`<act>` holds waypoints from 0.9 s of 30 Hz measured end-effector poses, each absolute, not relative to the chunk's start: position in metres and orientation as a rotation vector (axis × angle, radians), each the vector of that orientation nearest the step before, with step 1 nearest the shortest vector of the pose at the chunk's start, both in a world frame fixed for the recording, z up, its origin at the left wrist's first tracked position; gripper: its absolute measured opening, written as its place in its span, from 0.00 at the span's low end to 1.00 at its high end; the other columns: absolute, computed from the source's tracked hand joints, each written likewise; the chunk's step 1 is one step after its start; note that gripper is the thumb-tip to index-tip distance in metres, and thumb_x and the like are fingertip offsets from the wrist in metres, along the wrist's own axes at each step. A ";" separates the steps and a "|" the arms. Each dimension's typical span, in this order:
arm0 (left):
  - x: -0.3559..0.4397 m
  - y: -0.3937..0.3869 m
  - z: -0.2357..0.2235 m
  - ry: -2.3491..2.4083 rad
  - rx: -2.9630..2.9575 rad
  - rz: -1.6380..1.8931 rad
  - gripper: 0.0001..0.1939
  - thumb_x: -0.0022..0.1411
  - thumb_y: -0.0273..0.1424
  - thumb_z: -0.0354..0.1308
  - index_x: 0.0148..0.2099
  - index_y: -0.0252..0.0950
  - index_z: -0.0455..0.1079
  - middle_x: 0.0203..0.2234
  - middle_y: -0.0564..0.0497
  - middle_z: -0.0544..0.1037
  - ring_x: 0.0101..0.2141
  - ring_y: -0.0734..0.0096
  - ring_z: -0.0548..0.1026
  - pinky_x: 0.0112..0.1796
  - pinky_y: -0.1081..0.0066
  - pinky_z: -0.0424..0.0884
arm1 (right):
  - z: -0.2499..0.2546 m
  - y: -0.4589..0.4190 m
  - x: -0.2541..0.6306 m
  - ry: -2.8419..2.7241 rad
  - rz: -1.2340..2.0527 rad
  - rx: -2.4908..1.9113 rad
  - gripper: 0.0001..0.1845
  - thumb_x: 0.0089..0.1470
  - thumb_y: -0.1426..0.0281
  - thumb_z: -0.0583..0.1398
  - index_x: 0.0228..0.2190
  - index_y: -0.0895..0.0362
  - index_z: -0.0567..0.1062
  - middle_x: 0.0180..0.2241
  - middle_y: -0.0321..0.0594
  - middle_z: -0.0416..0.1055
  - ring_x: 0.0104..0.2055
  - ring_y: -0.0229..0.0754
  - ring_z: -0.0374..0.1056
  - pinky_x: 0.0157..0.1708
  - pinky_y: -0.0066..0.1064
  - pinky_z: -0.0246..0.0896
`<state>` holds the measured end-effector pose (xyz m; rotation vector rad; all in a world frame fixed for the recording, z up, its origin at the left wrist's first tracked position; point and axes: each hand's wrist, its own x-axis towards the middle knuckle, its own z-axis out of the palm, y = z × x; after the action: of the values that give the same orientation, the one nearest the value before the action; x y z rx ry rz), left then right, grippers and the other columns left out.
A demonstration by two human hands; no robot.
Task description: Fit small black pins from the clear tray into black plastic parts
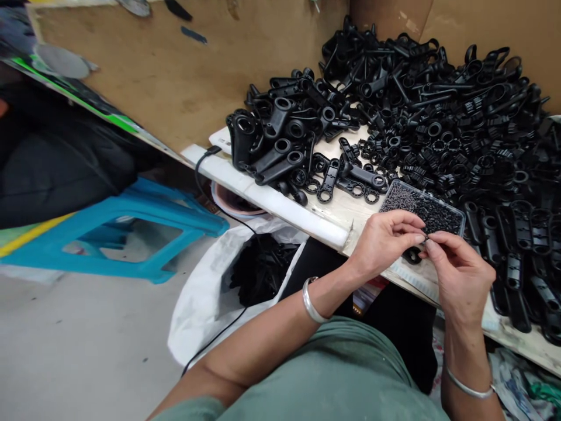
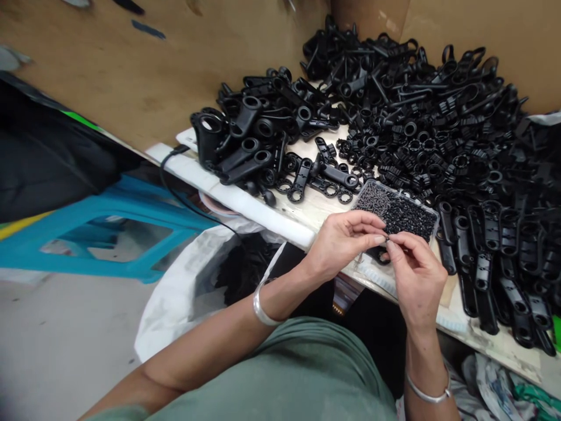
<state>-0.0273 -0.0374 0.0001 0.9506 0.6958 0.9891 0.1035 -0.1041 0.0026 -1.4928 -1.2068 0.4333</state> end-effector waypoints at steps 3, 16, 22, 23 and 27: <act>-0.028 -0.038 0.000 0.700 0.993 0.989 0.08 0.51 0.18 0.65 0.35 0.31 0.75 0.27 0.51 0.81 0.30 0.75 0.79 0.34 0.77 0.76 | 0.002 -0.105 0.103 -1.314 0.305 -1.500 0.04 0.54 0.67 0.67 0.33 0.53 0.82 0.36 0.39 0.78 0.31 0.39 0.73 0.32 0.32 0.73; -0.024 -0.044 0.000 0.784 1.336 1.077 0.05 0.57 0.20 0.63 0.36 0.33 0.77 0.28 0.53 0.81 0.29 0.75 0.78 0.33 0.77 0.74 | 0.006 -0.109 0.106 -1.378 0.172 -1.700 0.10 0.56 0.62 0.64 0.35 0.55 0.82 0.26 0.37 0.79 0.25 0.39 0.74 0.28 0.30 0.71; -0.041 -0.043 0.001 0.811 1.834 1.084 0.05 0.63 0.23 0.62 0.41 0.35 0.77 0.35 0.52 0.83 0.36 0.73 0.78 0.38 0.74 0.73 | 0.009 -0.108 0.116 -1.386 0.159 -1.713 0.07 0.53 0.65 0.65 0.32 0.55 0.82 0.23 0.35 0.77 0.22 0.37 0.72 0.26 0.27 0.69; -0.046 -0.043 -0.001 0.829 1.989 1.080 0.05 0.64 0.24 0.62 0.42 0.35 0.76 0.37 0.51 0.83 0.38 0.71 0.78 0.41 0.72 0.73 | 0.009 -0.110 0.120 -1.383 0.162 -1.724 0.07 0.53 0.65 0.65 0.32 0.55 0.83 0.23 0.34 0.77 0.22 0.37 0.71 0.25 0.27 0.69; -0.066 -0.046 -0.013 0.921 2.567 0.927 0.03 0.67 0.27 0.59 0.42 0.35 0.75 0.42 0.48 0.81 0.43 0.63 0.73 0.44 0.64 0.67 | 0.002 -0.120 0.135 -1.457 0.204 -1.812 0.08 0.53 0.64 0.65 0.32 0.55 0.83 0.22 0.34 0.76 0.20 0.36 0.70 0.24 0.27 0.68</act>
<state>-0.0659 -0.0459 -0.0133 2.5669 0.9207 0.9275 0.1350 -0.1204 0.0020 -1.8117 -1.4574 0.2043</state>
